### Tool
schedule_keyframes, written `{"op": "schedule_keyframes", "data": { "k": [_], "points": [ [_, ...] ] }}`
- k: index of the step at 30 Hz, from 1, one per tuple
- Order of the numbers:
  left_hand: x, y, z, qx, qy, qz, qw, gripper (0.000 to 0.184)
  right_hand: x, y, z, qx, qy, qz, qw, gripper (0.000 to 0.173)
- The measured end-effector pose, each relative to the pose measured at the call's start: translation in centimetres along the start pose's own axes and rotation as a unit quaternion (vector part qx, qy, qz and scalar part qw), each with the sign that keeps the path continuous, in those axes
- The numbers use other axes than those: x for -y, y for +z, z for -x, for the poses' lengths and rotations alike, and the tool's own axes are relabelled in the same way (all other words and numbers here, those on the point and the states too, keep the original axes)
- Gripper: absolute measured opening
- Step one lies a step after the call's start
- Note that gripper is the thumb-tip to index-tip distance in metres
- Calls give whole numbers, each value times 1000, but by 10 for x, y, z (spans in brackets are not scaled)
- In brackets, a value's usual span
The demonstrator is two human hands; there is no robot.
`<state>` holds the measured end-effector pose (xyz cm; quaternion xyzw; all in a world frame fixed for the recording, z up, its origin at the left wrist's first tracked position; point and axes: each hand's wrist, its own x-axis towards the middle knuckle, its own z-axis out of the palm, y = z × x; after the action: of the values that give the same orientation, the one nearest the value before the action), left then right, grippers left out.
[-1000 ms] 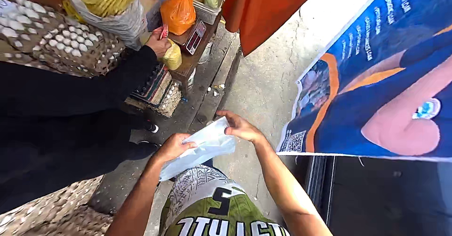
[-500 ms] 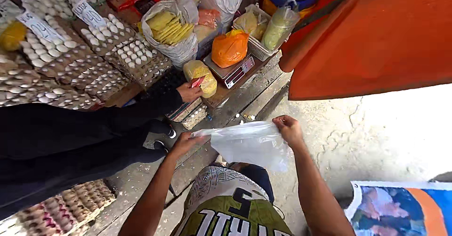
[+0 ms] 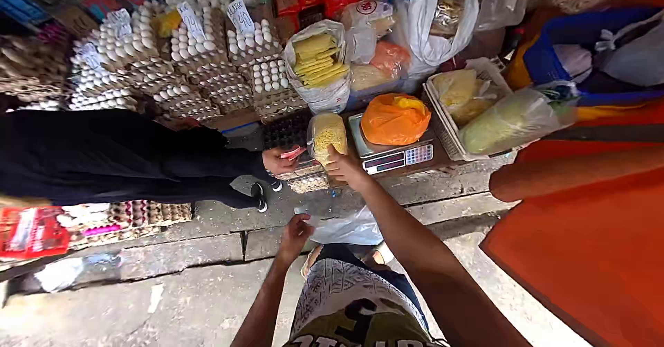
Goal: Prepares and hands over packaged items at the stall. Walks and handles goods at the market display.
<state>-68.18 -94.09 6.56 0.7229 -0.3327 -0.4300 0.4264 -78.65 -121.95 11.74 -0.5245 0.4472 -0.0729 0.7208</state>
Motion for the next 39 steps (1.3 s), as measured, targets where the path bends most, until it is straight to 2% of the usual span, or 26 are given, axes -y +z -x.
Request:
{"op": "schedule_keyframes", "data": {
  "k": [2,3,5,8,10,13,19,25,30,33,35,37,39],
  "points": [
    [-13,18,18,-53,14,-38,998,43,21,37,-35,102,47,-96,989,103],
    [-18,25,27,-85,15,-48,995,43,28,56,-48,134,67,-109,983,105],
    [-26,37,47,-150,6,-56,987,42,34,89,-62,153,95,-121,976,89],
    [-24,60,68,-239,-27,-50,969,37,32,107,-61,108,91,-175,974,45],
    [-15,74,73,-293,-57,-2,955,37,31,102,-57,109,98,-222,964,36],
    [-1,97,64,-337,-81,98,933,42,21,92,-65,117,107,-279,947,38],
    [3,115,-17,-325,-118,111,932,41,22,62,-92,147,115,-278,942,32],
    [-20,87,-95,-246,-174,74,951,36,34,47,-124,151,148,-242,947,27],
    [-21,68,-120,-234,-216,-27,948,33,41,29,-148,169,193,-279,926,28],
    [-28,58,-119,-247,-216,-141,934,32,45,6,-152,178,170,-225,943,31],
    [-35,52,-119,-261,-219,-175,924,34,43,-20,-149,179,118,-127,968,27],
    [-43,53,-126,-290,-196,-129,928,36,41,-60,-143,195,34,22,980,18],
    [-50,62,-135,-336,-150,1,930,44,37,-98,-132,198,-48,196,959,17]
  ]
}}
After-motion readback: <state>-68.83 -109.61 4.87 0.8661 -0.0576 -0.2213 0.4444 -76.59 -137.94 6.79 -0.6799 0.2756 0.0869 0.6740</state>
